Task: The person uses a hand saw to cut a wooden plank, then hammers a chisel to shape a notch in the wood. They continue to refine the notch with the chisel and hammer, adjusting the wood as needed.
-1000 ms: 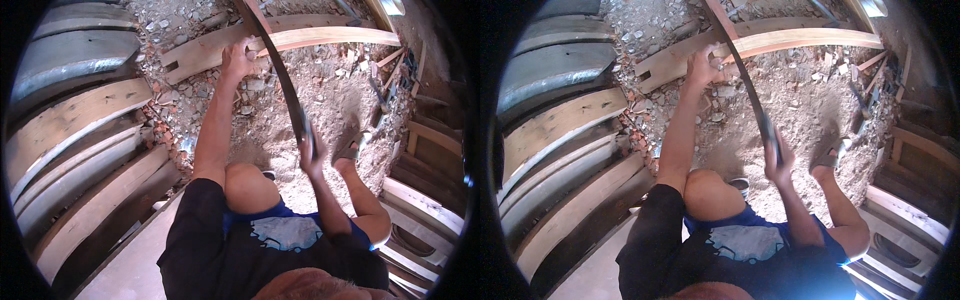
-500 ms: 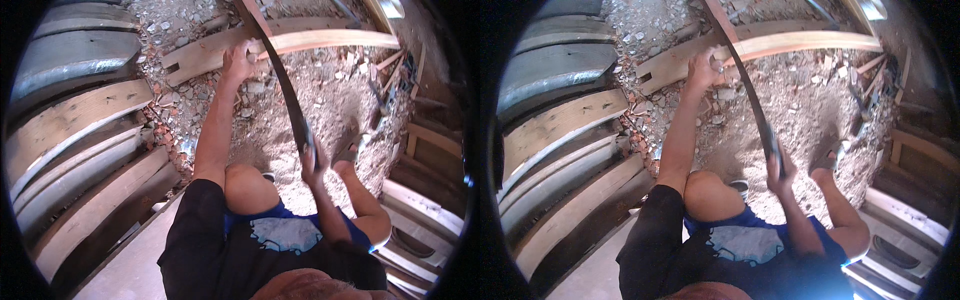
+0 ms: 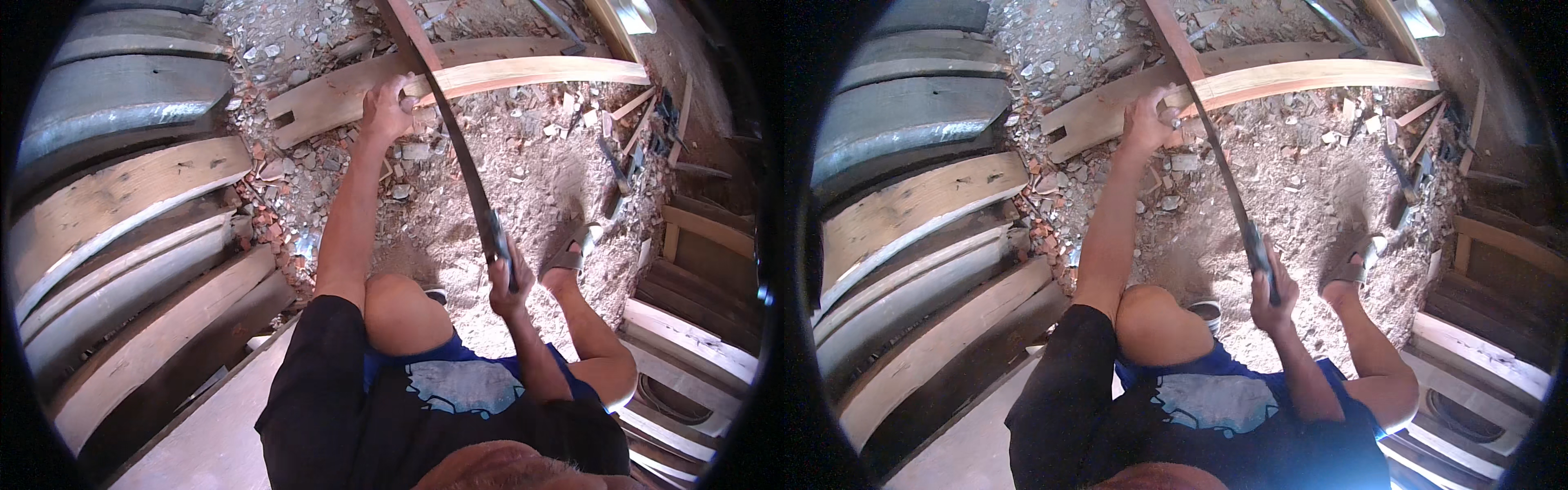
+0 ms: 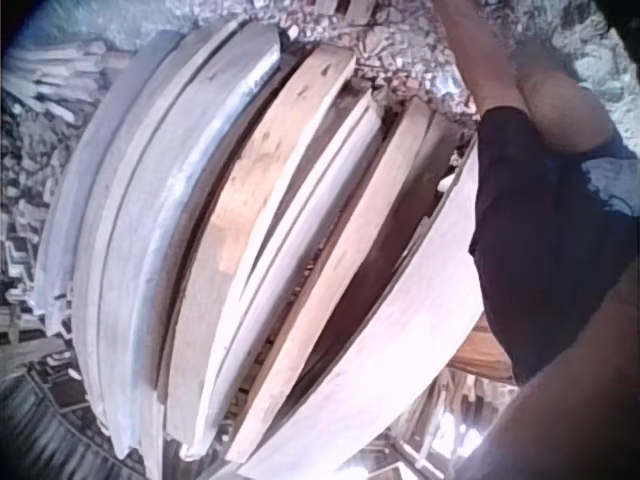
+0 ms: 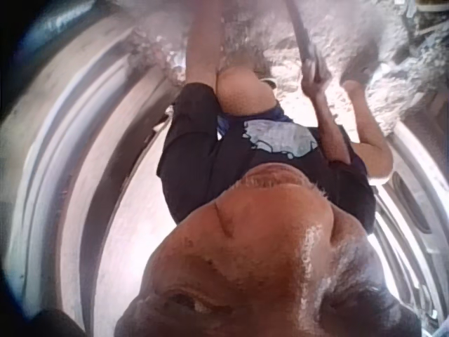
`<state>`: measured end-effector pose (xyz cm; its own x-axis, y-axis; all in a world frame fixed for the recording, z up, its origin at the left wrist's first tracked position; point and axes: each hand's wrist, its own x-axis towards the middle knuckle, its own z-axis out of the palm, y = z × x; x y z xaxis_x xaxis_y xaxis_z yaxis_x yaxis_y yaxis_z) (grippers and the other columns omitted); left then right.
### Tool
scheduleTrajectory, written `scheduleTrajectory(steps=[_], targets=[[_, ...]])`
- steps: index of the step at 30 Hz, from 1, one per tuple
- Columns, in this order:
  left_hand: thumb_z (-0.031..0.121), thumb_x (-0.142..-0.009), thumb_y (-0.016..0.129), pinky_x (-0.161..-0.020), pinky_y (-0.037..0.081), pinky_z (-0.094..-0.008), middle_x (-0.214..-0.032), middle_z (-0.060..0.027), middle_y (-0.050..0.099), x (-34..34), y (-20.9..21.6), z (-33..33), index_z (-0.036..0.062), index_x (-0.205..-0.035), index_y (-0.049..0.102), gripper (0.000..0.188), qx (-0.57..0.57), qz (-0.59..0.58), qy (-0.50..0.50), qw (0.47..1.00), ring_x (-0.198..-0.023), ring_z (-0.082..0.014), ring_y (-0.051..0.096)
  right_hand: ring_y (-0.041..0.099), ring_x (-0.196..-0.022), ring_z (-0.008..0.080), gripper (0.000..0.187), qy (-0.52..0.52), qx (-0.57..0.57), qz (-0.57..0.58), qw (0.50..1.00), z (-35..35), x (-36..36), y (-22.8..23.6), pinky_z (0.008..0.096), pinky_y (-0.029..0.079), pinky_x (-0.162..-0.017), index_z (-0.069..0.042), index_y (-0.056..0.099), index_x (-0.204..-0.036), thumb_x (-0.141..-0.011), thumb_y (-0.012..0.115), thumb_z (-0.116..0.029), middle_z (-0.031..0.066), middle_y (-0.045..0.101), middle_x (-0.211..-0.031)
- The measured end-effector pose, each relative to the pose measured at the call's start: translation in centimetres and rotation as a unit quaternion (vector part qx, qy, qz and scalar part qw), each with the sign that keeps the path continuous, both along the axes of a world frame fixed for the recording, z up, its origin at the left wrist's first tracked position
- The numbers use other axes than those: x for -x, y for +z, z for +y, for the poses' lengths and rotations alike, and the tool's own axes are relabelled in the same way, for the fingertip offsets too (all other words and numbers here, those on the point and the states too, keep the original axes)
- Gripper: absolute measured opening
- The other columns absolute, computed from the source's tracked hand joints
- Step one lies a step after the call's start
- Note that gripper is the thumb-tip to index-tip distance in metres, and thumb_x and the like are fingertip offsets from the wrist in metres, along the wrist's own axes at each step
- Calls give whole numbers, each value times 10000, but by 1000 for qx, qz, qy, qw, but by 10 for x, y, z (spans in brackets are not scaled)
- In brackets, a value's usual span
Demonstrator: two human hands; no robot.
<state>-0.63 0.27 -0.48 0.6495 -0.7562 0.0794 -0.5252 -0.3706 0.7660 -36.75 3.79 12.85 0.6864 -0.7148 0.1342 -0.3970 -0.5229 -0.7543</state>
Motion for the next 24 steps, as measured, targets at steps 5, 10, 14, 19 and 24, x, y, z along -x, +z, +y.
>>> scheduleTrajectory(steps=[5, 10, 14, 19, 24], targets=[[60, -853, 757, -953, 570, -394, -1225, -161, 746, 0, 6, 1, 48, -1341, 679, 495, 24, -23, -18, 999, -1128, -309, 727, 611, -776, 89, 437, 7, 10, -183, 983, -112, -199, -48, 296, 508, -675, 56, 653, -1310, -1058, 608, -298, 107, 695, -875], [133, -850, 815, -983, 563, -398, -1221, -165, 749, 1, 25, 3, 136, -1370, 683, 537, -35, 62, -3, 997, -1127, -320, 723, 611, -754, 137, 422, -3, -122, -133, 984, -84, -119, -44, 320, 524, -691, 75, 621, -1345, -1049, 619, -227, 136, 716, -881], [181, -859, 831, -995, 558, -406, -1211, -188, 745, 4, 12, -2, 197, -1377, 685, 538, -48, 66, 27, 996, -1108, -333, 721, 670, -1236, 345, 509, 10, 13, -90, 996, -3, 7, -16, 423, 544, -1000, 119, 516, -1448, -1068, 562, -216, 276, 674, -1330], [147, -879, 764, -912, 565, -420, -1120, -178, 769, 1, 5, -3, 127, -1380, 675, 510, -31, 30, 2, 999, -1040, -324, 744, 638, -769, 181, 369, -24, -104, -129, 986, -77, -147, -39, 357, 534, -729, 19, 625, -1348, -1054, 595, -201, 204, 739, -963], [141, -876, 790, -949, 559, -412, -1152, -177, 762, 5, 29, 2, 117, -1349, 699, 482, -27, 47, -3, 999, -1077, -319, 737, 583, -737, 116, 404, 1, -51, -185, 981, -115, -191, -48, 317, 516, -680, 60, 673, -1259, -1049, 630, -282, 134, 683, -789]])
